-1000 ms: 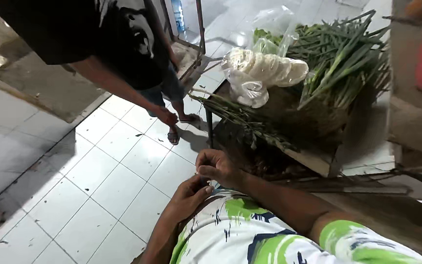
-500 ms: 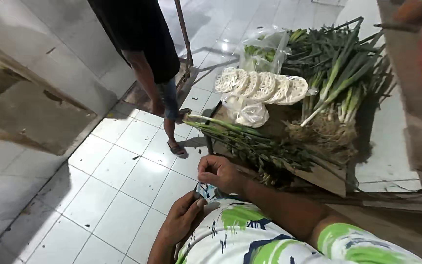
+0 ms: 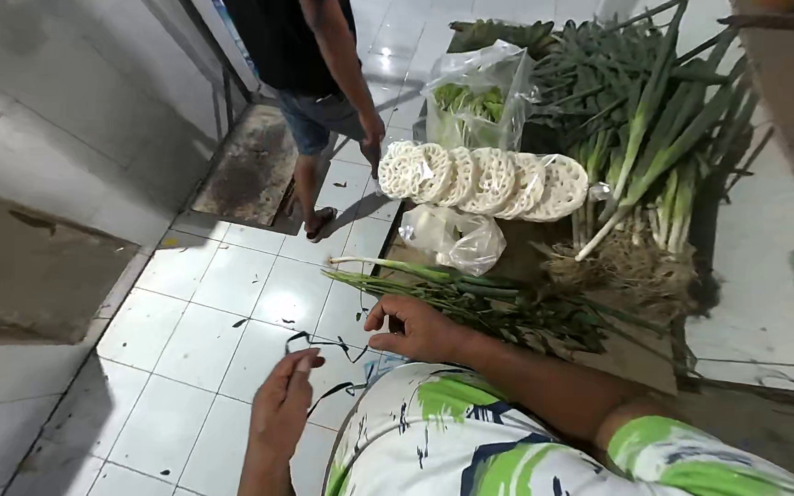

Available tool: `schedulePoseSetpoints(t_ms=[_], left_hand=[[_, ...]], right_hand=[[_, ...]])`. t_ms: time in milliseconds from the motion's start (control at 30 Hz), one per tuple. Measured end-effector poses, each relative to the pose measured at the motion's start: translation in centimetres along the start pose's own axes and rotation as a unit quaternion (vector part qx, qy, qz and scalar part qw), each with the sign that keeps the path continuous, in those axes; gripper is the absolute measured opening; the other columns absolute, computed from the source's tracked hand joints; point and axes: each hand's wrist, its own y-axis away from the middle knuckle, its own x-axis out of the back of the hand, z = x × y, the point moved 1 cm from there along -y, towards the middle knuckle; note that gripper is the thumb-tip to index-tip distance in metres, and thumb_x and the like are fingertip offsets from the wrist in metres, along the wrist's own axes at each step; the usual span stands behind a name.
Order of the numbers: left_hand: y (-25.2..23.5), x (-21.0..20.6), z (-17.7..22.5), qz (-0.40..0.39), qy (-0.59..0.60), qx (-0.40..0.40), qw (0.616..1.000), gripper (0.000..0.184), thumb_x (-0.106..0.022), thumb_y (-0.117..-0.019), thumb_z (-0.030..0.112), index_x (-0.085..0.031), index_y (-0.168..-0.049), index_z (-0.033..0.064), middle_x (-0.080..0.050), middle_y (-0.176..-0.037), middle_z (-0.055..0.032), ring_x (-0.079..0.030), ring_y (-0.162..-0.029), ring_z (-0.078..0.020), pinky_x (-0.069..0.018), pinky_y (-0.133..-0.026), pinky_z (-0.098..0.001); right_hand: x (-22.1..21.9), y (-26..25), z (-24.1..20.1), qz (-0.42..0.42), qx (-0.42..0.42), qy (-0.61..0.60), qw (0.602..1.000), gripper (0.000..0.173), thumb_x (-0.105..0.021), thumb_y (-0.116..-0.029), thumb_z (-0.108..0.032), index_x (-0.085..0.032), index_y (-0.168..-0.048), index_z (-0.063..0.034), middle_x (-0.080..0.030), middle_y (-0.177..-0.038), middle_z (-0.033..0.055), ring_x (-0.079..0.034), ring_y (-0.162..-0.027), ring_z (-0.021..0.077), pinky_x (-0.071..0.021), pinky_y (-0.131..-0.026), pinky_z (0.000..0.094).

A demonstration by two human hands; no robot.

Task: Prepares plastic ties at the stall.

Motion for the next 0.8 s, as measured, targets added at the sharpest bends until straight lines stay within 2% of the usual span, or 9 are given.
schedulePoseSetpoints(t_ms=[133, 267, 333, 433, 533, 633, 700, 733, 800], left_hand=[[-3.2, 2.8, 0.2, 0.044, 0.119, -0.032, 0.991, 0.033, -0.043, -0.1096, 0.025, -0.063, -0.127, 0.0051, -0.072, -0.110, -0.0065, -0.053, -0.054, -0.0067, -0.0418, -0.045, -0.0198], [-6.3, 2.2, -0.3, -0.145, 0.215, -0.082, 0.962, 0.044, -0.054, -0.1042, 0.025, -0.052, -0.145, 0.0081, -0.063, -0.134, -0.0071, -0.061, -0.070, -0.0085, -0.0513, -0.056, -0.0244], [-7.4, 2.4, -0.9, -0.219, 0.199, -0.074, 0.952, 0.039, -0.067, -0.0995, 0.026, -0.060, -0.133, 0.0075, -0.071, -0.111, -0.0022, -0.066, -0.074, -0.0099, -0.0585, -0.064, -0.0283], [-10.0, 6.8, -2.5, -0.240, 0.099, -0.070, 0.963, 0.022, -0.056, -0.1052, 0.023, -0.069, -0.113, 0.0069, -0.072, -0.085, 0.0008, -0.066, -0.066, -0.0092, -0.0574, -0.059, -0.0271], [-13.7, 13.2, -5.3, -0.192, 0.060, -0.095, 0.975, 0.026, -0.049, -0.1071, 0.027, -0.069, -0.109, 0.0096, -0.061, -0.075, 0.0030, -0.053, -0.057, -0.0070, -0.0475, -0.051, -0.0246], [-17.0, 17.3, -6.6, -0.197, 0.076, -0.089, 0.973, 0.025, -0.051, -0.1061, 0.029, -0.069, -0.106, 0.0109, -0.059, -0.073, 0.0048, -0.051, -0.056, -0.0051, -0.0443, -0.050, -0.0213], [-18.7, 18.3, -6.5, -0.216, 0.069, -0.089, 0.970, 0.026, -0.049, -0.1073, 0.028, -0.067, -0.116, 0.0108, -0.068, -0.084, 0.0024, -0.054, -0.057, -0.0050, -0.0455, -0.050, -0.0210], [-19.7, 18.7, -6.5, -0.222, 0.046, -0.102, 0.969, 0.030, -0.046, -0.1078, 0.028, -0.063, -0.129, 0.0139, -0.071, -0.092, 0.0008, -0.055, -0.056, -0.0058, -0.0469, -0.050, -0.0230], [-22.0, 19.4, -6.5, -0.199, -0.040, -0.134, 0.970, 0.045, -0.044, -0.1088, 0.024, -0.042, -0.154, 0.0213, -0.072, -0.096, -0.0051, -0.058, -0.058, -0.0135, -0.0510, -0.052, -0.0340]], right_hand=[[-0.9, -2.1, -0.3, -0.026, -0.014, -0.043, 0.999, 0.029, -0.067, -0.0997, -0.029, -0.068, -0.114, -0.0044, -0.068, -0.100, 0.0062, -0.062, -0.079, 0.0096, -0.0535, -0.072, 0.0264], [-3.6, -5.7, -1.4, -0.001, 0.043, -0.152, 0.987, 0.026, -0.057, -0.1053, -0.020, -0.067, -0.109, 0.0029, -0.066, -0.092, 0.0063, -0.061, -0.081, 0.0068, -0.0529, -0.075, 0.0238], [-5.3, -8.1, -2.1, 0.020, 0.060, -0.167, 0.984, 0.026, -0.051, -0.1076, -0.017, -0.066, -0.107, 0.0042, -0.067, -0.092, 0.0073, -0.062, -0.081, 0.0075, -0.0532, -0.075, 0.0244], [-7.9, -11.5, -3.1, 0.093, 0.048, -0.128, 0.986, 0.021, -0.058, -0.1047, -0.016, -0.068, -0.105, 0.0021, -0.067, -0.087, 0.0065, -0.062, -0.075, 0.0078, -0.0543, -0.070, 0.0253], [-9.6, -13.9, -3.4, 0.154, -0.006, 0.004, 0.988, 0.020, -0.065, -0.1012, -0.022, -0.070, -0.110, -0.0047, -0.066, -0.098, 0.0053, -0.061, -0.074, 0.0078, -0.0555, -0.066, 0.0245], [-11.4, -15.4, -3.1, 0.142, -0.096, 0.096, 0.980, 0.025, -0.063, -0.1019, -0.027, -0.072, -0.114, -0.0074, -0.070, -0.101, 0.0053, -0.065, -0.081, 0.0112, -0.0570, -0.075, 0.0312], [-12.4, -15.6, -3.2, 0.126, -0.153, 0.131, 0.971, 0.026, -0.057, -0.1051, -0.028, -0.072, -0.113, -0.0081, -0.072, -0.099, 0.0056, -0.069, -0.087, 0.0139, -0.0590, -0.082, 0.0373], [-12.9, -15.5, -3.4, 0.131, -0.175, 0.150, 0.964, 0.025, -0.056, -0.1056, -0.027, -0.073, -0.111, -0.0083, -0.072, -0.097, 0.0058, -0.069, -0.087, 0.0150, -0.0583, -0.083, 0.0387], [-13.2, -14.6, -4.0, 0.169, -0.213, 0.170, 0.947, 0.022, -0.057, -0.1051, -0.023, -0.073, -0.111, -0.0091, -0.072, -0.098, 0.0057, -0.069, -0.088, 0.0159, -0.0590, -0.084, 0.0405]])
